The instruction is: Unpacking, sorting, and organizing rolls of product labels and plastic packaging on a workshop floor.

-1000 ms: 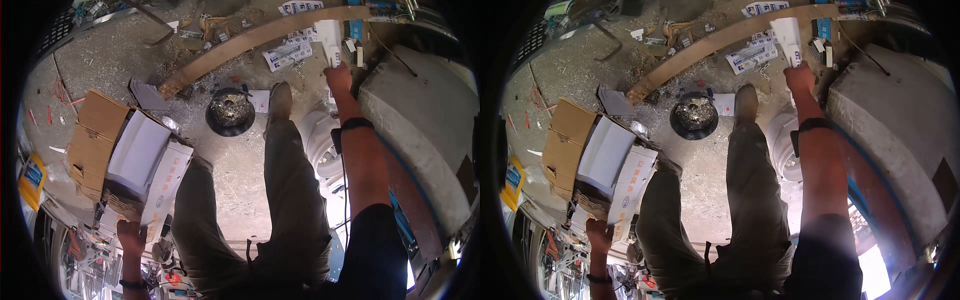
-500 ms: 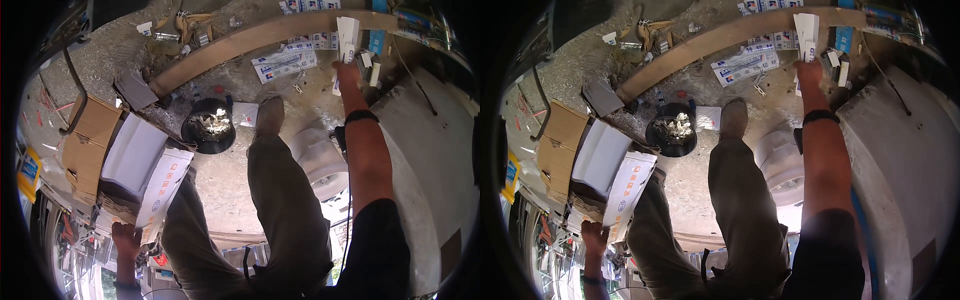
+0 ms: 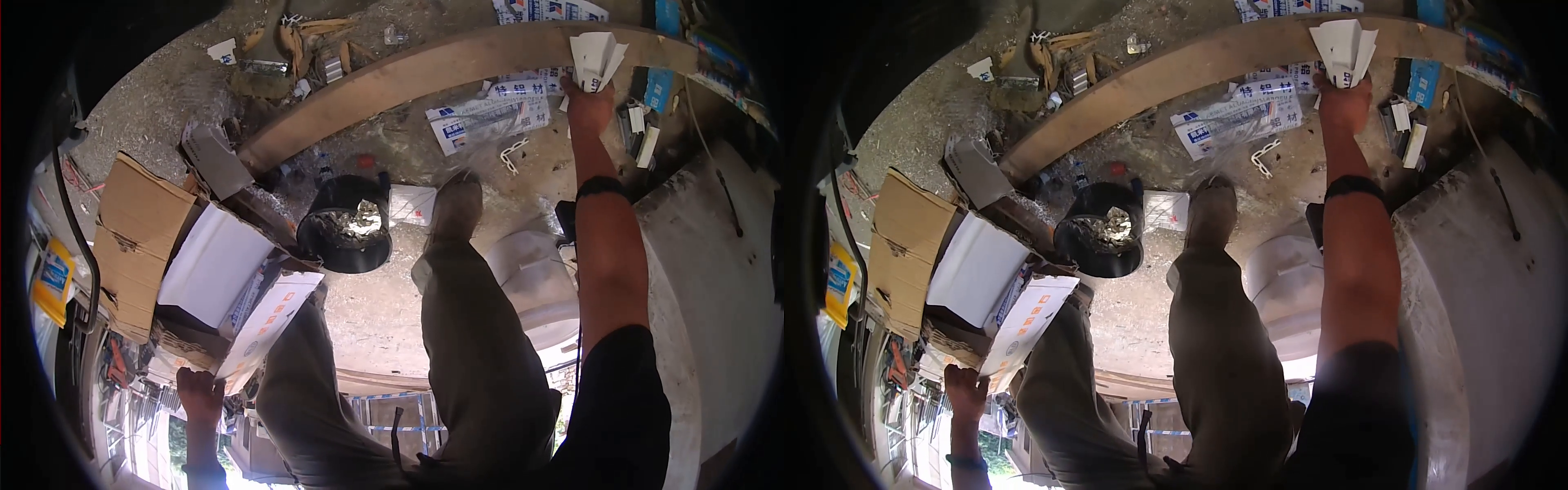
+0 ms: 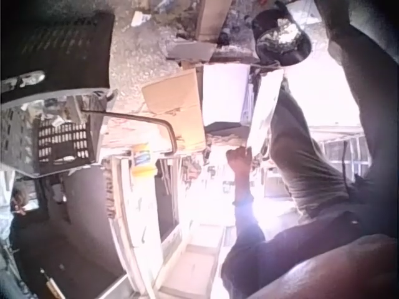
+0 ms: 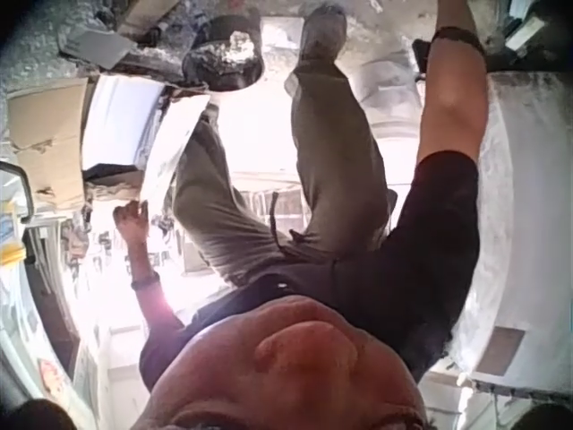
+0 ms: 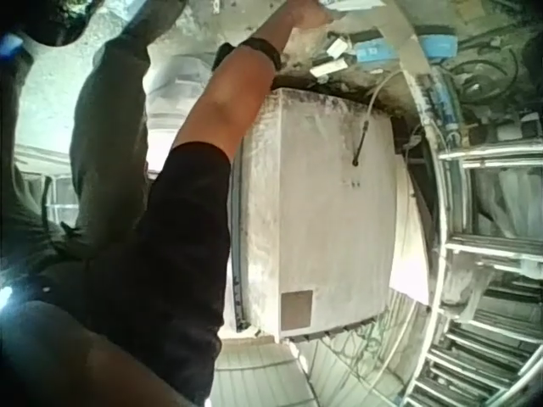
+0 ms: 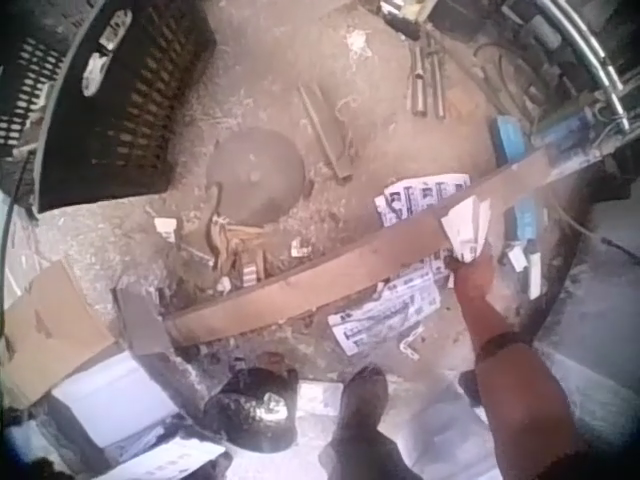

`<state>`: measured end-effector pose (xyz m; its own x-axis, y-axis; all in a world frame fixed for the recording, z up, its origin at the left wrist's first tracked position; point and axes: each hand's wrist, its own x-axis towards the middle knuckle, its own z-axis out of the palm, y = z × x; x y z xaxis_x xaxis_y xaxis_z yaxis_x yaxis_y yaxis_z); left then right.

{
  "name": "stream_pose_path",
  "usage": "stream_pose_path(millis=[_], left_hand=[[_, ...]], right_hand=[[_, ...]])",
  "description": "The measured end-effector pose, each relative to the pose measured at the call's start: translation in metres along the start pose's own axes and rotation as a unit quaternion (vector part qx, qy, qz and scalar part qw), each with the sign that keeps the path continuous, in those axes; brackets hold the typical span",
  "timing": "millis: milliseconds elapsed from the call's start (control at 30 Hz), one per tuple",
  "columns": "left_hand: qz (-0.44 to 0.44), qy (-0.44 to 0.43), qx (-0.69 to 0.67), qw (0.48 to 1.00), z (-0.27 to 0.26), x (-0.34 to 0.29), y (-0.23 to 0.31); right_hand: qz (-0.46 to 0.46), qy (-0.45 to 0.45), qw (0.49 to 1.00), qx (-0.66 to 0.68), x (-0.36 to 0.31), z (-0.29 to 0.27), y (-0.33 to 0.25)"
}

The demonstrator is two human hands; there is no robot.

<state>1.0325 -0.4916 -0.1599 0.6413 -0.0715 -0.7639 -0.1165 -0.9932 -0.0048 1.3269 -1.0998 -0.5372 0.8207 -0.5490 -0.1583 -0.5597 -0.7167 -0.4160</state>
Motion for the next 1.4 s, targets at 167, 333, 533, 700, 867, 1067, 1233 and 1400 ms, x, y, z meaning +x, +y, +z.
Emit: stream_pose_path(millis=[167, 333, 533, 700, 867, 1067, 1233, 1400], left_hand=[[0.009, -0.013, 0.010, 1.000, 0.008, -0.005, -0.008], [0.012, -0.029, 0.000, 0.999, 0.007, 0.003, -0.004], [0.026, -0.031, 0.005, 0.999, 0.021, -0.003, -0.017], [0.007, -0.069, 0.070, 0.995, 0.034, -0.010, -0.035], [0.002, -0.058, 0.054, 0.997, 0.057, 0.015, -0.033], [-0.057, -0.115, 0.045, 0.991, 0.045, 0.014, -0.034], [-0.112, 0.044, -0.116, 0.986, 0.034, 0.009, -0.004], [-0.079, 0.049, -0.569, 0.817, -0.027, 0.054, 0.100]], right_hand=[[0.090, -0.050, 0.988, -0.113, -0.012, 0.008, 0.007], [0.143, -0.106, 0.977, 0.121, -0.041, -0.024, 0.046], [0.245, -0.101, 0.895, 0.360, -0.095, -0.090, 0.070], [0.210, -0.282, 0.792, 0.500, -0.117, -0.082, 0.011], [0.187, -0.386, 0.782, 0.451, -0.117, -0.047, -0.026], [0.160, -0.319, 0.805, 0.474, -0.158, -0.059, -0.079], [0.103, -0.257, 0.848, 0.452, -0.194, -0.158, -0.141], [-0.004, -0.301, 0.879, 0.371, -0.239, -0.231, -0.191]])
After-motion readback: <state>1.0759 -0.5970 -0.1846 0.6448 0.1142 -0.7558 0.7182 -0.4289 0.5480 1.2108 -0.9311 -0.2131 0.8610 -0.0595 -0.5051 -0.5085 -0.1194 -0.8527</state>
